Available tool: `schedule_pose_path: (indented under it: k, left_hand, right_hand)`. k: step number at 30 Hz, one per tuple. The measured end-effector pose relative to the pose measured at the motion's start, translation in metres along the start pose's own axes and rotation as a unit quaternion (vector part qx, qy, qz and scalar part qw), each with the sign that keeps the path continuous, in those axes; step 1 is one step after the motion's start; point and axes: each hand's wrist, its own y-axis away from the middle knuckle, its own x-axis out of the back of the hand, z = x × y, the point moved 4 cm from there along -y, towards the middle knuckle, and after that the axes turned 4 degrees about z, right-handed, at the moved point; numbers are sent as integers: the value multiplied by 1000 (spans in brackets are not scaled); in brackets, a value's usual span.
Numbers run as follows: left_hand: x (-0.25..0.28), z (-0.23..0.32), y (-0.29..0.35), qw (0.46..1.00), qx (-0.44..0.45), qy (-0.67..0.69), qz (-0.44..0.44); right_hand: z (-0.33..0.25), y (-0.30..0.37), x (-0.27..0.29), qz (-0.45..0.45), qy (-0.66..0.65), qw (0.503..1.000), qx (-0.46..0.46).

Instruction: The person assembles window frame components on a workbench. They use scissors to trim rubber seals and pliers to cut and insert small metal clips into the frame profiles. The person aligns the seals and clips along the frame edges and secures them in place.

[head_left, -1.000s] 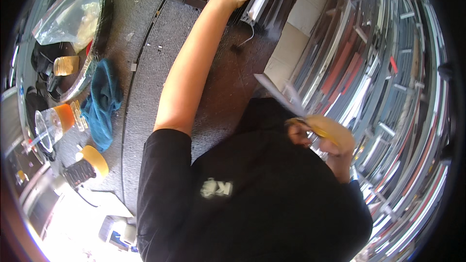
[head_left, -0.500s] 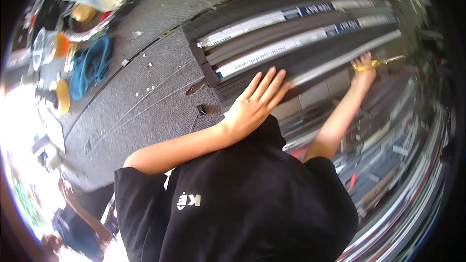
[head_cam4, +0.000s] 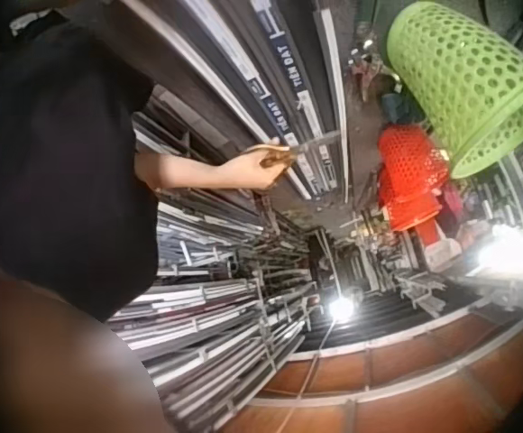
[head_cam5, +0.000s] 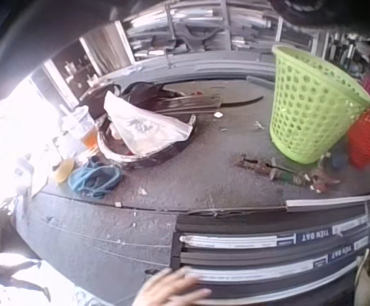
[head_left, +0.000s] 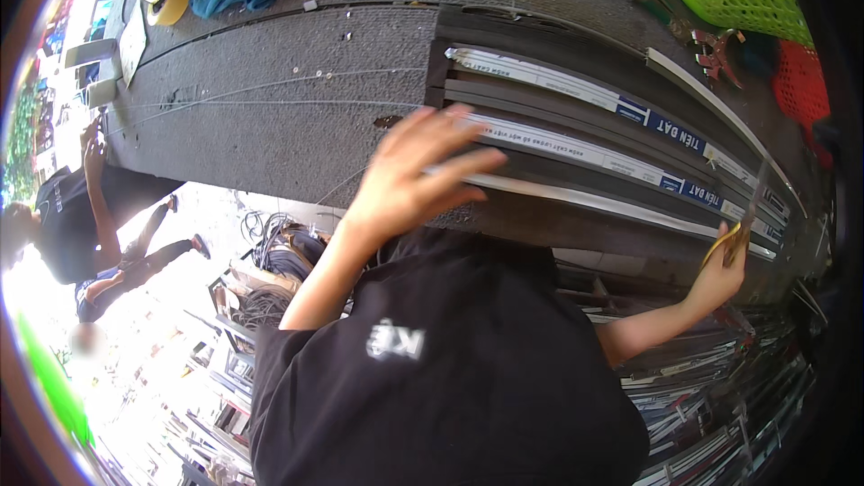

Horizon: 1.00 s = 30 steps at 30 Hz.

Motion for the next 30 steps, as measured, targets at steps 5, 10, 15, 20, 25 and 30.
schedule_pose_path:
  k: [5,10,15,20,25,30]
  left_hand:
    - [54,-38,57,972,185,-47,136]
    - [41,-45,77,970,217,-100,51]
    - [44,-49,73,976,167,-109,83]
    - [65,-54,74,972,107,-134,160]
    - [64,-53,86,979,96,-153,90]
    - [60,-57,97,983,130,-119,54]
  right_hand:
    - [-80,7,-100,-275,15,956,97]
    - [-153,19,-101,-105,206,925,303]
    - [-207,90,-115,-311,-92,901,287]
    - [-221,164,-157,-335,-138,835,415]
    - [-211,169,-162,-297,-152,829,449]
    - [-211,171,-164,-268,-156,821,479]
